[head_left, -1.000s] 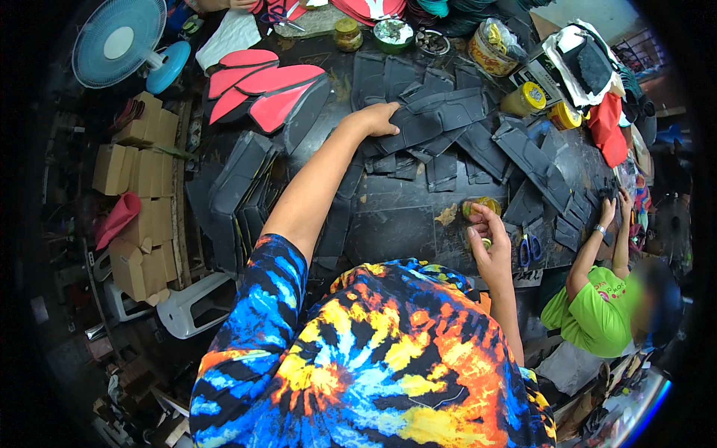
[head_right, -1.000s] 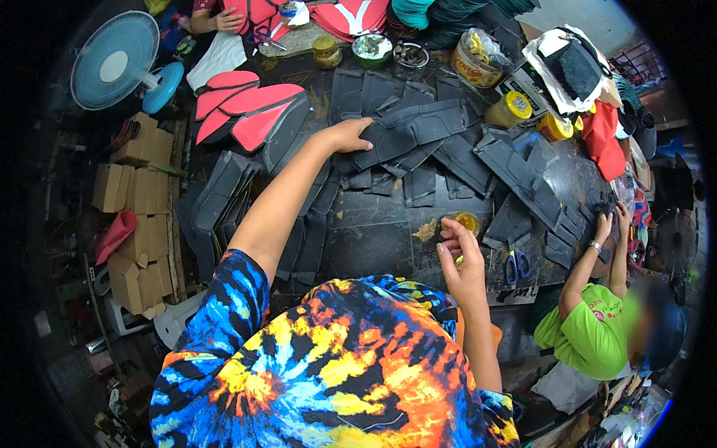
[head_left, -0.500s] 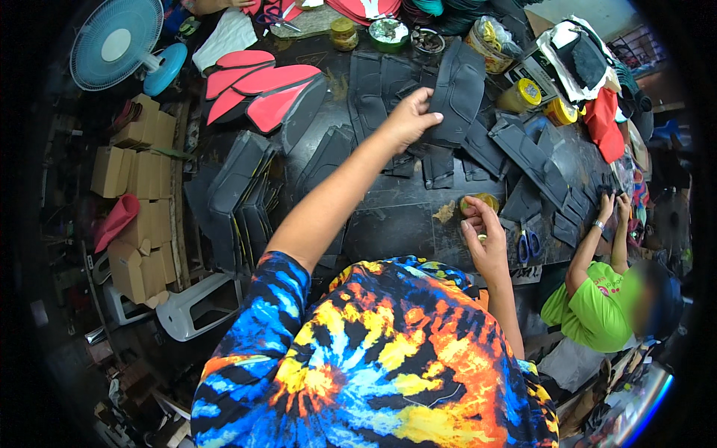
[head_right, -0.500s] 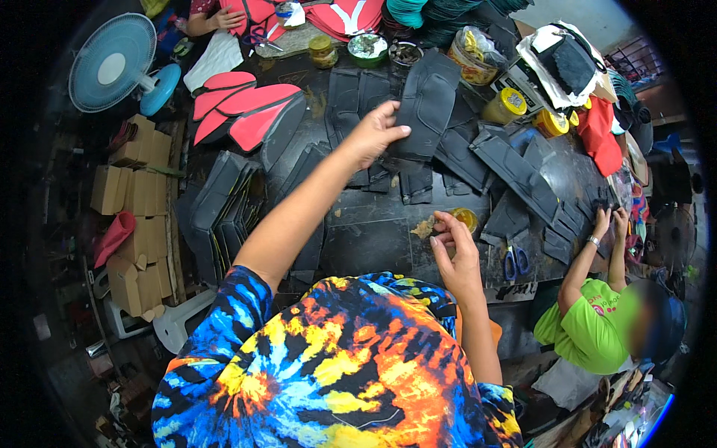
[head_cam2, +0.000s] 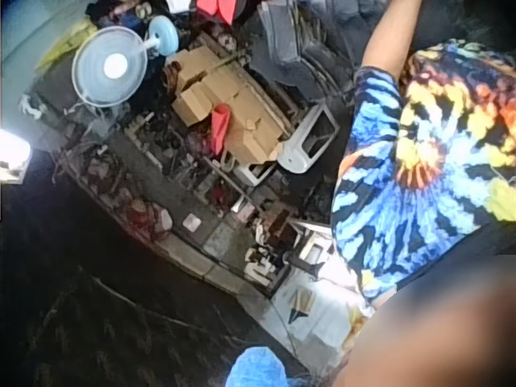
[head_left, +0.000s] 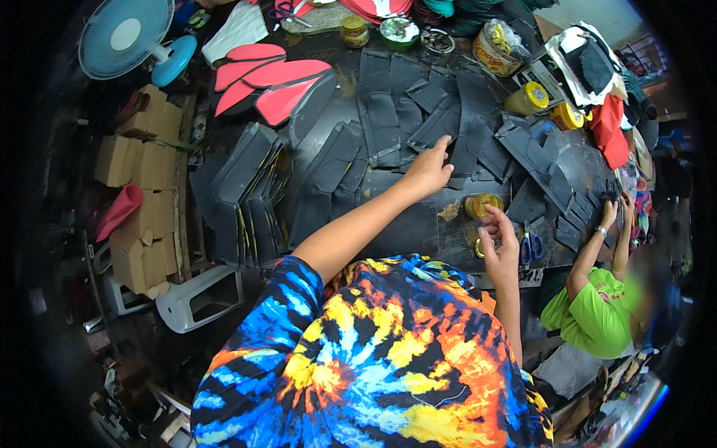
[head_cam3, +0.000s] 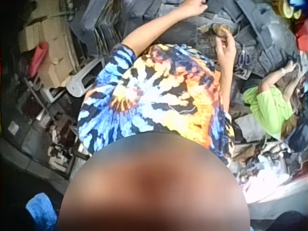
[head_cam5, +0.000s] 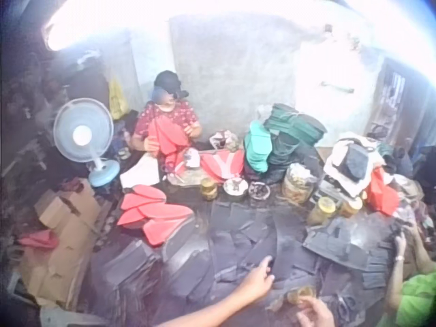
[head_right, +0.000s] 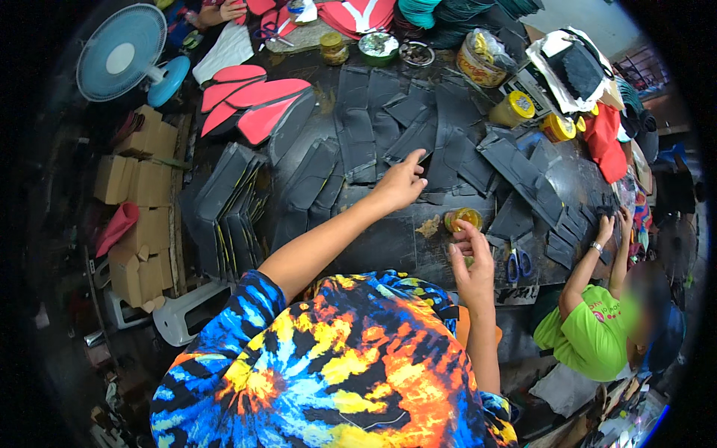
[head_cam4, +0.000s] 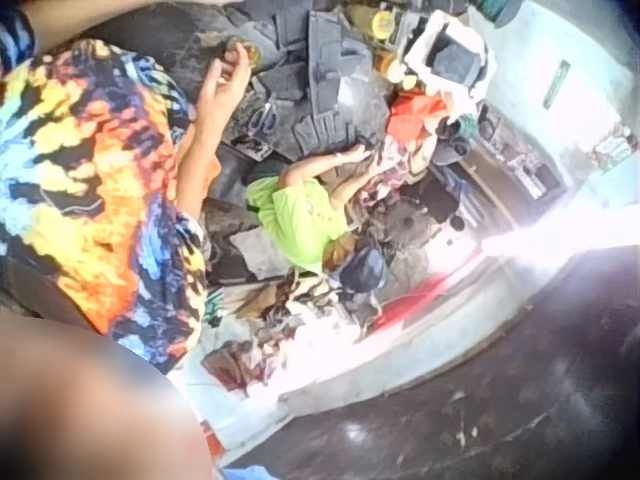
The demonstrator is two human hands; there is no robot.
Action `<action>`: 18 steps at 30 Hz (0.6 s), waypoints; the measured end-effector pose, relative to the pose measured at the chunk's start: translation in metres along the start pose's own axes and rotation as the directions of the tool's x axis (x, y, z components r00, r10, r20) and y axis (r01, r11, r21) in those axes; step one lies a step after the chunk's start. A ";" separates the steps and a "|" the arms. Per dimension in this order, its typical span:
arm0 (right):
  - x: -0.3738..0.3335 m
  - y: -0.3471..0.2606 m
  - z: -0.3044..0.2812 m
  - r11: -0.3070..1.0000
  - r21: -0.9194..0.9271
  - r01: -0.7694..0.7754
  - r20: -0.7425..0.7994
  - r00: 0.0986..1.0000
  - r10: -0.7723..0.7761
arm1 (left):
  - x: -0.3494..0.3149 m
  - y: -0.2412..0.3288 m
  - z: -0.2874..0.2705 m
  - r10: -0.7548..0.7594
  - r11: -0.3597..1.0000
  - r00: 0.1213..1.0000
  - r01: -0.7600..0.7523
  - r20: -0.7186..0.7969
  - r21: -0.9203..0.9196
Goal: The person repeatedly picks up black rubber pieces from a table, applies a yellow paste from a jar to the edges, and places the treated pieces back on the table. The process is repeated for multiple pieces throughout the clip.
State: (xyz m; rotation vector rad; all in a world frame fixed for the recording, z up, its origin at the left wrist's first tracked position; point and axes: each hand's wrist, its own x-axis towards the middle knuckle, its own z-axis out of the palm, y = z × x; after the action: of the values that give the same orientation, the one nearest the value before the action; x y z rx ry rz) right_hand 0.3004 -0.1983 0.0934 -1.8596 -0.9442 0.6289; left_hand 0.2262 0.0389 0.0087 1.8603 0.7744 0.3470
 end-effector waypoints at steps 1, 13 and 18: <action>0.001 0.003 -0.001 1.000 0.006 0.000 -0.007 1.000 0.001 | -0.007 -0.001 -0.018 0.057 0.998 0.998 -0.058 -0.029 -0.031; 0.029 0.035 -0.039 0.747 -0.646 0.157 -0.111 0.949 -0.296 | -0.064 -0.083 -0.156 -0.080 0.714 0.887 0.369 -0.454 0.595; 0.032 0.044 -0.043 0.623 -0.764 0.168 -0.027 0.956 -0.291 | -0.060 -0.057 -0.176 -0.089 0.874 0.977 0.170 -0.194 0.455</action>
State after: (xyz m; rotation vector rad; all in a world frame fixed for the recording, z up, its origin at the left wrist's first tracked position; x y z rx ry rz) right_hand 0.3659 -0.2055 0.0713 -2.4001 -1.4641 -0.1286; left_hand 0.0618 0.1400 0.0370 2.2346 1.1763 0.2438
